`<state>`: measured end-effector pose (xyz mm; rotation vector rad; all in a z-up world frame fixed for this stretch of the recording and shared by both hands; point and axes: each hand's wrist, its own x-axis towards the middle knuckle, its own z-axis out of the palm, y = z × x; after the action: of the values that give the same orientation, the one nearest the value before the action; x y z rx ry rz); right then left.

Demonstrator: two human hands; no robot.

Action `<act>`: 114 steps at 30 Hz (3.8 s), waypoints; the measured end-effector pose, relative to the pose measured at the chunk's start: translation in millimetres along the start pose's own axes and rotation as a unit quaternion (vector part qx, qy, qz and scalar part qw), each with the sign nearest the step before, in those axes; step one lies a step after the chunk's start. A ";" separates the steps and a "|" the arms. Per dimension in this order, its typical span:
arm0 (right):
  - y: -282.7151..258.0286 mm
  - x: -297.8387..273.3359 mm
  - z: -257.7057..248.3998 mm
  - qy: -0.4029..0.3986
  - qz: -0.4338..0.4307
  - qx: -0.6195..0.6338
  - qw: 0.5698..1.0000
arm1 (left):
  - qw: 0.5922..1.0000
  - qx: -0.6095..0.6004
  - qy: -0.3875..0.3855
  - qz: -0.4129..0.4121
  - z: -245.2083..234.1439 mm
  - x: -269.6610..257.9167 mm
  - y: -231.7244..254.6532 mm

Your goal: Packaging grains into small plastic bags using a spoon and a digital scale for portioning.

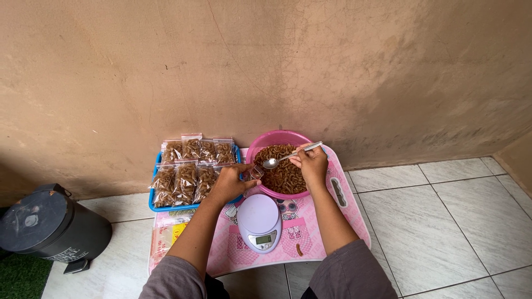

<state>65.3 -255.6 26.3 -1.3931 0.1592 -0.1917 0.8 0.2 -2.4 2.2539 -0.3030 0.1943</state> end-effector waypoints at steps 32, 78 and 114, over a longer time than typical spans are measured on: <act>22.7 20.7 -22.9 -0.041 0.099 0.027 0.994 | 1.000 -0.003 0.006 0.015 -0.4 1.0 -1.4; 20.6 6.2 -63.9 0.022 0.037 0.016 0.999 | 0.996 -0.065 0.064 0.002 -13.0 -14.7 6.4; 39.5 -6.1 -109.5 0.019 0.077 0.009 0.997 | 0.972 0.157 -0.158 0.069 47.5 -38.8 23.7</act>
<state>36.4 -352.8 -31.3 -1.3534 0.2940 -0.0911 -41.2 -45.1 -24.8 2.5798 -0.6369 -0.0509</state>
